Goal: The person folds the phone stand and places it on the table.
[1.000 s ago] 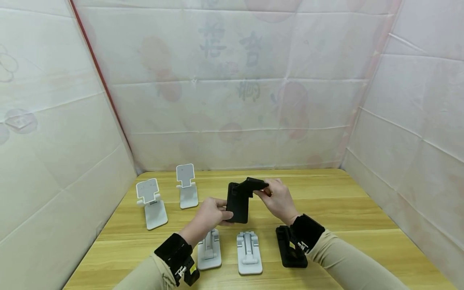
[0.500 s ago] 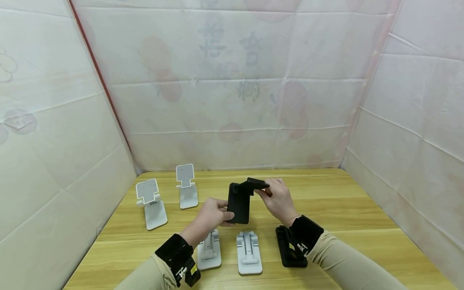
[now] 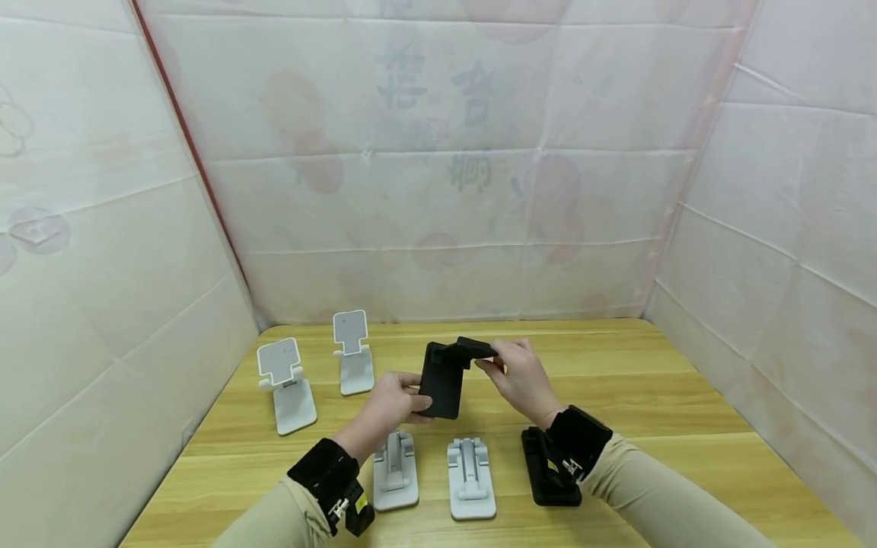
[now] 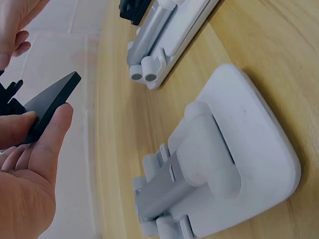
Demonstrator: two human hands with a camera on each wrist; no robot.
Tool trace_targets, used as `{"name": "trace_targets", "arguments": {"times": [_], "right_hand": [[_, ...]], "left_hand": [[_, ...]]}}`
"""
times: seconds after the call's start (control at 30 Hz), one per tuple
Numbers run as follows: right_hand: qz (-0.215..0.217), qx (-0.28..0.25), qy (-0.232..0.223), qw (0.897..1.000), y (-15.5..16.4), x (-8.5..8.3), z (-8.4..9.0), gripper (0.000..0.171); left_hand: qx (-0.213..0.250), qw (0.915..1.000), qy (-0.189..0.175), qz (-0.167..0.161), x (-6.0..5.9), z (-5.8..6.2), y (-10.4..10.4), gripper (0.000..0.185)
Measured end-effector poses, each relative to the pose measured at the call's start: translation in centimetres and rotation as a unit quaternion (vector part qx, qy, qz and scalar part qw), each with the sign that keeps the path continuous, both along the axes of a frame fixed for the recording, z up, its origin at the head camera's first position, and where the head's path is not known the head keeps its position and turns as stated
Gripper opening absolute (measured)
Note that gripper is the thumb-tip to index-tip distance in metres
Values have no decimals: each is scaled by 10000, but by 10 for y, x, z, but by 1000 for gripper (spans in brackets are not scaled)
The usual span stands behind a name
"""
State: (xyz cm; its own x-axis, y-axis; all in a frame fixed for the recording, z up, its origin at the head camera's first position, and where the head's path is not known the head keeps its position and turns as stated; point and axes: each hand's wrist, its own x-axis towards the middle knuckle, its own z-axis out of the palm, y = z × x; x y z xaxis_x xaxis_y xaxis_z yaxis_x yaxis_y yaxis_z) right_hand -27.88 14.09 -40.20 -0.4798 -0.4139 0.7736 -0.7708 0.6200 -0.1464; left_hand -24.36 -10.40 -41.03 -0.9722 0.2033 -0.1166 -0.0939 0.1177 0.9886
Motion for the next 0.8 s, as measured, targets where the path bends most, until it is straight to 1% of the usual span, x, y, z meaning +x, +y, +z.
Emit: {"name": "trace_targets", "arguments": {"times": [0.07,0.13,0.3,0.47,0.6,0.8], "right_hand": [[82,29,31,10000,1,0,3,22],[137,43,41,9999,3,0,5,19],[233,103,43,9997,8,3,12,28],[361,224,89,9991,9,4,21,27],[467,342,261,9980,8,4,24,26],[602,360,536,9961,7,3,23,19]], "left_hand": [[-3,10000,34,90,-1,0,-3,51],[-30,9998,57,209,-3,0,-6,49],[-118,9991,67,401,-6,-3,-13,49],[-168,9989,57,428,-7,-6,-18,50],[-188,9990,5,409,-7,-6,-19,51],[-93,9992,-32,384,-6,-6,-17,51]]}}
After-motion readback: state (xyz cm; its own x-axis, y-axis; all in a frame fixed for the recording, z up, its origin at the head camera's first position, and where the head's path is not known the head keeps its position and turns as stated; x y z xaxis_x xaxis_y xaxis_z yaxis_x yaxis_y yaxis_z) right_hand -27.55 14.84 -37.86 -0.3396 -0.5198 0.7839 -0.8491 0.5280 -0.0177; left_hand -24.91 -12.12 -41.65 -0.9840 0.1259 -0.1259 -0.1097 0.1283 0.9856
